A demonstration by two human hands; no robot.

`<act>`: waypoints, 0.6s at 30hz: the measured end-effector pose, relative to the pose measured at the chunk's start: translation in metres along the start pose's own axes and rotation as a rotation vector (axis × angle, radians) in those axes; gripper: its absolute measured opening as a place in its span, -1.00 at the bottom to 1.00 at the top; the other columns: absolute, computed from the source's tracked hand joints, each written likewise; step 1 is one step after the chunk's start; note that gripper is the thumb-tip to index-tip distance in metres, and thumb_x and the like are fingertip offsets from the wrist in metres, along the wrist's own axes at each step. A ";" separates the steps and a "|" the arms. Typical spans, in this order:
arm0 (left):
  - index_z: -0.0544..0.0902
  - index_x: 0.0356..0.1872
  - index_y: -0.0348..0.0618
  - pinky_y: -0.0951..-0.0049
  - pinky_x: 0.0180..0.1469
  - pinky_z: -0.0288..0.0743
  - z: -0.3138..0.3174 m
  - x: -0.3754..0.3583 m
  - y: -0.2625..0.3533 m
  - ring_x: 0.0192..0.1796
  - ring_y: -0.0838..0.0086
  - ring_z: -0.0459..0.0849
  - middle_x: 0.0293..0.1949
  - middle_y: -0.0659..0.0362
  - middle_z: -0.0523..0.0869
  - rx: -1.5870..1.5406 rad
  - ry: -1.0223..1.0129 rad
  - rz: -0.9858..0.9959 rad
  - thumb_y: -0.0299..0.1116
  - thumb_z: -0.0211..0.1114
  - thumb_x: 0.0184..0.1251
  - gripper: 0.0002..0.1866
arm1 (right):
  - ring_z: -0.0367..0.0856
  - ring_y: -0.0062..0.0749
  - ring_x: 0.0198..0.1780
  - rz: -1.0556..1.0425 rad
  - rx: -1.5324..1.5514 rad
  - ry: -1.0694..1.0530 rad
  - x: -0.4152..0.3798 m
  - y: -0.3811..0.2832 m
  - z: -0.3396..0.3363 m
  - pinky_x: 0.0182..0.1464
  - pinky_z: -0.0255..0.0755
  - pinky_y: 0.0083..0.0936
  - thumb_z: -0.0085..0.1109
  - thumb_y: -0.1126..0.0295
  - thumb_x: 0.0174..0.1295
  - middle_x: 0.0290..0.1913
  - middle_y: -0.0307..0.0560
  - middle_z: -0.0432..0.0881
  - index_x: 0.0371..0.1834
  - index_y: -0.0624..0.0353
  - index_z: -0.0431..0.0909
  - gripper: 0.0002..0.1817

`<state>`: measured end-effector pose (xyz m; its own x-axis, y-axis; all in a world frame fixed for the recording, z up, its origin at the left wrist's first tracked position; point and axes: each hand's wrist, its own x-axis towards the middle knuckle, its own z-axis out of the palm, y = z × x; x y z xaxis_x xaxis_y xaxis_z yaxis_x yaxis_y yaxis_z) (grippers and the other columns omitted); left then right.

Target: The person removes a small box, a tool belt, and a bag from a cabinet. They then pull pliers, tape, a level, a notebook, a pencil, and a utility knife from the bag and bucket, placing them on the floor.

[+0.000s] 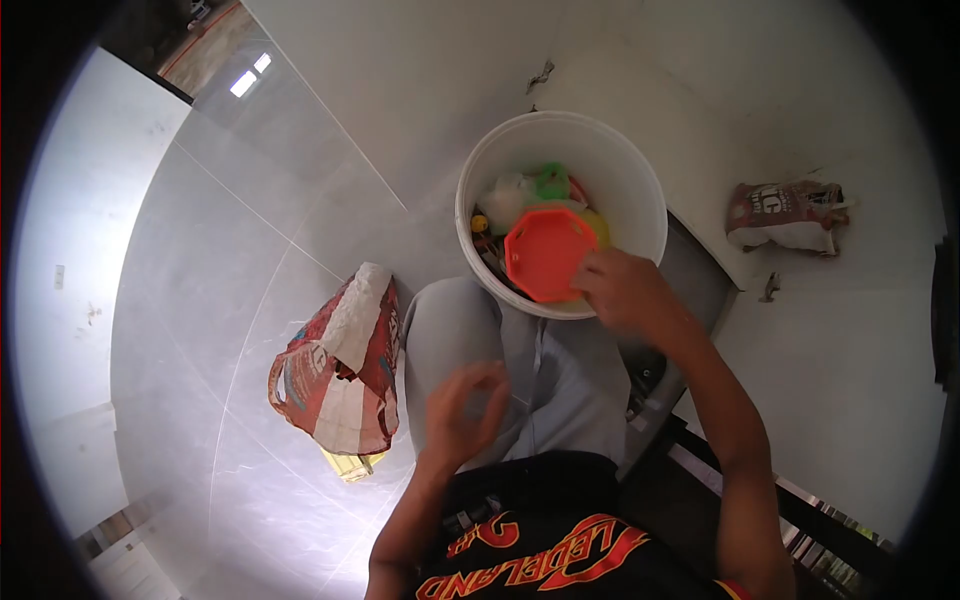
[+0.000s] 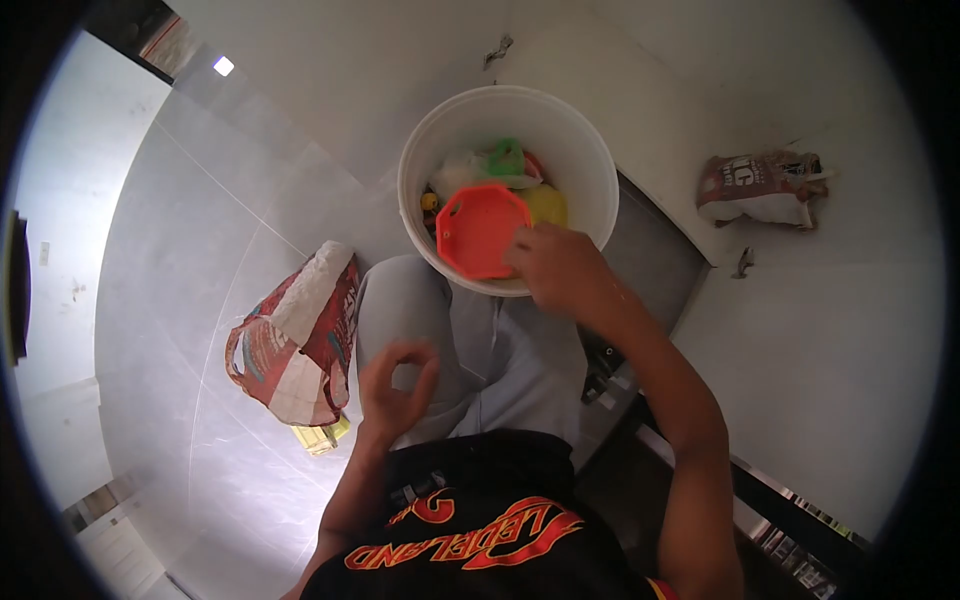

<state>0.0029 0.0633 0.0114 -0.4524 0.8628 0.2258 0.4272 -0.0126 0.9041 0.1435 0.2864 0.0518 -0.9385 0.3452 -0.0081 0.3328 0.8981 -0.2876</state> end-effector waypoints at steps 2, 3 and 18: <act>0.56 -0.14 -0.22 0.48 -0.32 0.49 0.000 0.007 0.009 -0.41 0.41 0.64 -0.42 0.15 0.65 -0.001 0.002 0.014 -0.55 0.39 -0.05 -0.64 | 0.53 -0.27 -0.27 -0.030 0.032 0.038 -0.012 -0.020 -0.016 -0.30 0.46 -0.39 0.19 0.50 -0.09 -0.32 -0.23 0.54 -0.41 0.10 0.54 -0.87; 0.56 -0.09 -0.20 0.46 -0.34 0.50 -0.003 0.012 0.020 -0.42 0.39 0.64 -0.43 0.15 0.64 0.005 -0.038 -0.027 -0.51 0.40 -0.05 -0.60 | 0.54 -0.28 -0.28 -0.092 0.050 0.014 -0.017 -0.032 -0.025 -0.31 0.46 -0.40 0.20 0.51 -0.11 -0.33 -0.24 0.55 -0.41 0.10 0.54 -0.85; 0.60 -0.29 -0.20 0.45 -0.37 0.52 -0.176 -0.085 0.051 -0.37 0.32 0.70 -0.41 0.08 0.69 0.423 0.353 -0.110 -0.53 0.33 0.01 -0.81 | 0.57 -0.38 -0.34 -0.268 0.745 0.435 -0.019 -0.091 -0.013 -0.38 0.50 -0.44 0.11 0.60 0.07 0.09 0.30 0.46 -0.16 0.26 0.52 -0.77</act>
<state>-0.0744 -0.0992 0.1025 -0.7154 0.6254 0.3115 0.6064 0.3343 0.7215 0.1327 0.2018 0.0907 -0.8080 0.3586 0.4675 -0.1796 0.6058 -0.7751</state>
